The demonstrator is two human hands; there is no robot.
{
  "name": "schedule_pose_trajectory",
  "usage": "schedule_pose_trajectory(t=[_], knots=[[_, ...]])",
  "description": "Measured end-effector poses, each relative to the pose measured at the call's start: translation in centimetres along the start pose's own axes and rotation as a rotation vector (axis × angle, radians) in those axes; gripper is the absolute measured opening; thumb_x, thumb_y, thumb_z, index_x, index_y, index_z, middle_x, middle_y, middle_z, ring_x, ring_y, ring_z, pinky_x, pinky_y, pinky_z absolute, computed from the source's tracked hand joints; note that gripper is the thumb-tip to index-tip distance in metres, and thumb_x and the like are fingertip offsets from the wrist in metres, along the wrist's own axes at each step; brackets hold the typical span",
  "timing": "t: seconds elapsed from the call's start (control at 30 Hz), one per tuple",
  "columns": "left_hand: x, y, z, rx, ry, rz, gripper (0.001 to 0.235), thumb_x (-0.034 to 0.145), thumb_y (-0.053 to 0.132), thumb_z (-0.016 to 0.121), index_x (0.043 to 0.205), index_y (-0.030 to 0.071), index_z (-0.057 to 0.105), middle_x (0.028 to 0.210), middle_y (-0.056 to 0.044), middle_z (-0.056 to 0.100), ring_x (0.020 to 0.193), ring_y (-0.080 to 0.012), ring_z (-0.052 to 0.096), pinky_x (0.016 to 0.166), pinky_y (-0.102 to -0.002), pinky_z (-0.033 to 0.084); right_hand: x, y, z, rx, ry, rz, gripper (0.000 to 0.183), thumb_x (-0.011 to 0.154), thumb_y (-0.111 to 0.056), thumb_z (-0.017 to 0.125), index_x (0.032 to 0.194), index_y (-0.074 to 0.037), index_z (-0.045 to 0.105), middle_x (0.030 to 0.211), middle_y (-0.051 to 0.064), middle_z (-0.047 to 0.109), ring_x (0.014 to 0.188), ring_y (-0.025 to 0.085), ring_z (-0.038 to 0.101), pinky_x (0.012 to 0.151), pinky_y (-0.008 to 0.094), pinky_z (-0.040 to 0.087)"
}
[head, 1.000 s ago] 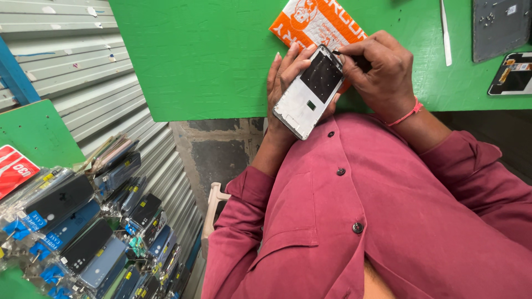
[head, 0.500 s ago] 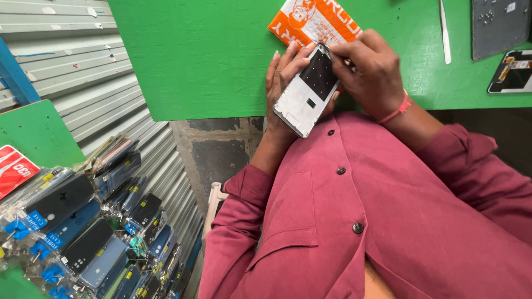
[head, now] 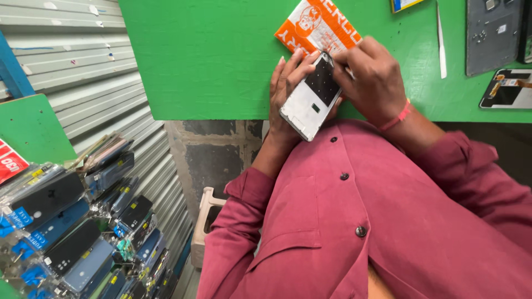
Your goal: The person holds a disassembled smartphone and uses a small metal tool to pry and remove a thin film or adhesive strip from the edges of the phone's internal frame. The person repeatedly lifts and peels the strip along the perimeter while rotating the device to access different sides.
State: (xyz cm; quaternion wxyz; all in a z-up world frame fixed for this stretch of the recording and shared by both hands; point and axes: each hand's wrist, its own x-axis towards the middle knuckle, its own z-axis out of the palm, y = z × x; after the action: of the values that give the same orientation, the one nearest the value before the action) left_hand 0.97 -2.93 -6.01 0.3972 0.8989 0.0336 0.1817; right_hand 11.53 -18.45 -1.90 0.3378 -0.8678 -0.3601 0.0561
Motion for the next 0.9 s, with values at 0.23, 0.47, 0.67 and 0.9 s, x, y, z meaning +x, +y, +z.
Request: schedule_pose_trajectory(t=[0.23, 0.47, 0.67, 0.9], knots=[[0.2, -0.2, 0.1, 0.014, 0.02, 0.031, 0.079, 0.085, 0.045, 0.088, 0.136, 0.009, 0.04, 0.145, -0.006, 0.058, 0.143, -0.029, 0.051, 0.129, -0.046, 0.031, 0.1, 0.8, 0.3, 0.041, 0.014, 0.018, 0.01, 0.097, -0.003, 0.078, 0.101, -0.003, 0.069, 0.091, 0.013, 0.062, 0.084, 0.031, 0.063, 0.074, 0.041, 0.053], [0.1, 0.0, 0.0, -0.001, 0.005, 0.015, 0.078, 0.086, 0.042, 0.088, 0.138, 0.008, 0.041, 0.146, -0.006, 0.056, 0.144, -0.029, 0.05, 0.13, -0.045, 0.031, -0.8, 2.7, 2.5, 0.142, 0.11, 0.036, 0.013, 0.098, 0.0, 0.081, 0.107, -0.004, 0.073, 0.096, 0.009, 0.065, 0.079, 0.021, 0.066, 0.07, 0.032, 0.056], [-0.3, 0.0, 0.3, 0.145, -0.016, 0.049, 0.059, 0.089, 0.041, 0.085, 0.136, 0.016, 0.06, 0.14, -0.002, 0.052, 0.144, -0.0244, 0.049, 0.131, -0.043, 0.03, -1.4, 3.3, 3.2, 0.179, 0.166, 0.013, 0.014, 0.099, -0.001, 0.085, 0.108, -0.006, 0.075, 0.1, 0.008, 0.066, 0.077, 0.017, 0.065, 0.068, 0.03, 0.054], [-0.5, -0.2, 0.1, 0.107, -0.063, 0.044, 0.06, 0.089, 0.041, 0.082, 0.137, 0.011, 0.06, 0.143, -0.006, 0.051, 0.147, -0.0269, 0.044, 0.13, -0.043, 0.028, -1.0, 3.3, 2.6, 0.318, 0.116, -0.026, 0.015, 0.101, 0.001, 0.082, 0.111, -0.007, 0.076, 0.103, 0.009, 0.068, 0.083, 0.017, 0.069, 0.072, 0.029, 0.056]])
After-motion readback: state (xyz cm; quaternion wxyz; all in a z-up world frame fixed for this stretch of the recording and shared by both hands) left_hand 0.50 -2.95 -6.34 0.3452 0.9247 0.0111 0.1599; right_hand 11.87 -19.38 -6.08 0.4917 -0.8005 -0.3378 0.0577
